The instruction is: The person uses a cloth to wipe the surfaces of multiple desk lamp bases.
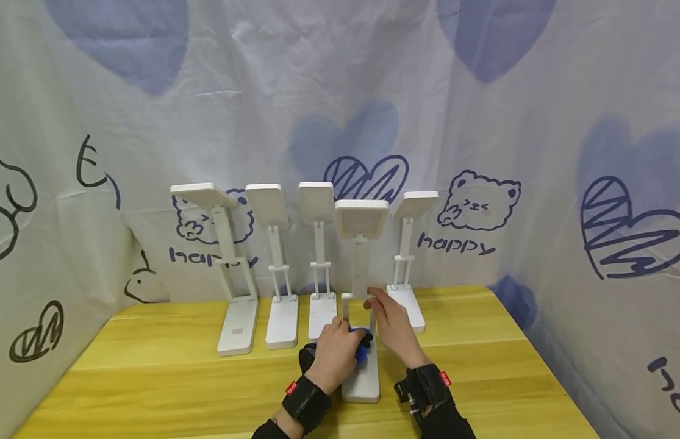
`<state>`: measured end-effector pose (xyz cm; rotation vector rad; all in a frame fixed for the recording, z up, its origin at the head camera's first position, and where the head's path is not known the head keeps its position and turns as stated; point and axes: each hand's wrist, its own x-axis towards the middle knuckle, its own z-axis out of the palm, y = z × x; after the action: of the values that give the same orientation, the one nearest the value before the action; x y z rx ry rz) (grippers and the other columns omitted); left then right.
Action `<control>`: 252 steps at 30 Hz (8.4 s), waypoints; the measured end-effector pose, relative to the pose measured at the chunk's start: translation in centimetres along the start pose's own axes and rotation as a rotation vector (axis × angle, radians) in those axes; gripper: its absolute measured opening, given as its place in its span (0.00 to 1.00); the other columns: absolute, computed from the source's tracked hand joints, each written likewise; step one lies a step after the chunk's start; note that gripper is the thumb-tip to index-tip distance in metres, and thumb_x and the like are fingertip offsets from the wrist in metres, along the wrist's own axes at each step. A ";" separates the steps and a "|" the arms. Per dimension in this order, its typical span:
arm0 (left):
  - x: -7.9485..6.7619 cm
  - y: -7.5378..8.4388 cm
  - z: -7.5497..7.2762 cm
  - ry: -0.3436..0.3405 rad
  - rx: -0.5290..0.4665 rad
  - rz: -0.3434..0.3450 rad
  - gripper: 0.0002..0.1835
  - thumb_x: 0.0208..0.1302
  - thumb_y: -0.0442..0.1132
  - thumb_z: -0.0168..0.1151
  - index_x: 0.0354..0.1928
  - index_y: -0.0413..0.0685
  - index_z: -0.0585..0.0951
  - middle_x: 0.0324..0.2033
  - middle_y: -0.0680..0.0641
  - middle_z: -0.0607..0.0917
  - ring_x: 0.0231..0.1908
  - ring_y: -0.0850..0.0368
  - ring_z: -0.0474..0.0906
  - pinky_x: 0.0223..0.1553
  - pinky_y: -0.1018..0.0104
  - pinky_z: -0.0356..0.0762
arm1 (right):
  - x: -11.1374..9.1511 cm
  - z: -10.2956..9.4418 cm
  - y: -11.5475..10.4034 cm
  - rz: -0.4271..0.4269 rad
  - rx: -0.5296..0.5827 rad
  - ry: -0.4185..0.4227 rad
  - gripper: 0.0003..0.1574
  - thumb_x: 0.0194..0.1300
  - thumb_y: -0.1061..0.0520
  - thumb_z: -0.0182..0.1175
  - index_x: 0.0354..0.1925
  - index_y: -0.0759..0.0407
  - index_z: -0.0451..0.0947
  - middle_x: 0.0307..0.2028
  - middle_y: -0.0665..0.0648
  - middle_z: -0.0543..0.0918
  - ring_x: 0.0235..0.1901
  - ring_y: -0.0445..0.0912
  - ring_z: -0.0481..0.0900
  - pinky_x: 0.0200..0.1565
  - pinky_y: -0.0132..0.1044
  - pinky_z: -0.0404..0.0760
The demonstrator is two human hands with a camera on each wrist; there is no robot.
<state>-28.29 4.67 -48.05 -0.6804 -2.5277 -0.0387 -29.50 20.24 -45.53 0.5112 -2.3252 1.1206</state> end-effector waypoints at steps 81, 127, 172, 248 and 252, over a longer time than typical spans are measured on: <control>-6.4 -10.6 -3.1 -0.372 -0.361 0.195 0.29 0.57 0.24 0.60 0.49 0.69 0.87 0.46 0.58 0.84 0.51 0.57 0.78 0.55 0.44 0.71 | -2.0 -0.3 -1.0 0.206 -0.160 -0.539 0.16 0.66 0.53 0.62 0.46 0.62 0.85 0.40 0.56 0.87 0.39 0.49 0.83 0.42 0.44 0.81; -6.5 -10.8 -2.5 -0.360 -0.377 0.186 0.28 0.56 0.24 0.60 0.47 0.69 0.87 0.44 0.60 0.85 0.48 0.59 0.79 0.51 0.50 0.74 | -1.6 2.8 -2.0 0.141 -0.206 -0.693 0.19 0.46 0.65 0.74 0.39 0.55 0.82 0.68 0.76 0.62 0.69 0.73 0.55 0.69 0.66 0.54; -6.5 -10.8 -2.6 -0.370 -0.386 0.184 0.29 0.54 0.22 0.60 0.46 0.69 0.88 0.46 0.59 0.85 0.51 0.57 0.78 0.53 0.49 0.73 | 3.0 1.4 4.5 0.191 -0.126 -0.229 0.15 0.68 0.58 0.59 0.50 0.62 0.83 0.48 0.61 0.86 0.50 0.57 0.82 0.53 0.53 0.79; -6.6 -10.7 -2.7 -0.414 -0.360 0.180 0.32 0.55 0.24 0.61 0.53 0.71 0.84 0.48 0.58 0.83 0.54 0.55 0.76 0.60 0.47 0.69 | -0.5 -6.7 4.9 0.163 -0.064 -0.016 0.19 0.74 0.48 0.53 0.50 0.60 0.80 0.40 0.59 0.84 0.40 0.52 0.82 0.38 0.36 0.84; -6.6 -10.7 -2.8 -0.412 -0.351 0.200 0.32 0.54 0.26 0.63 0.56 0.70 0.83 0.49 0.58 0.83 0.55 0.56 0.76 0.61 0.49 0.69 | -0.4 -6.7 4.5 0.215 -0.039 -0.056 0.21 0.74 0.48 0.52 0.52 0.62 0.80 0.40 0.61 0.84 0.41 0.54 0.83 0.40 0.39 0.86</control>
<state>-27.22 -8.17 -47.73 -1.1828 -2.8579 -0.3062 -29.71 28.32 -44.94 0.2862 -2.4914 1.1675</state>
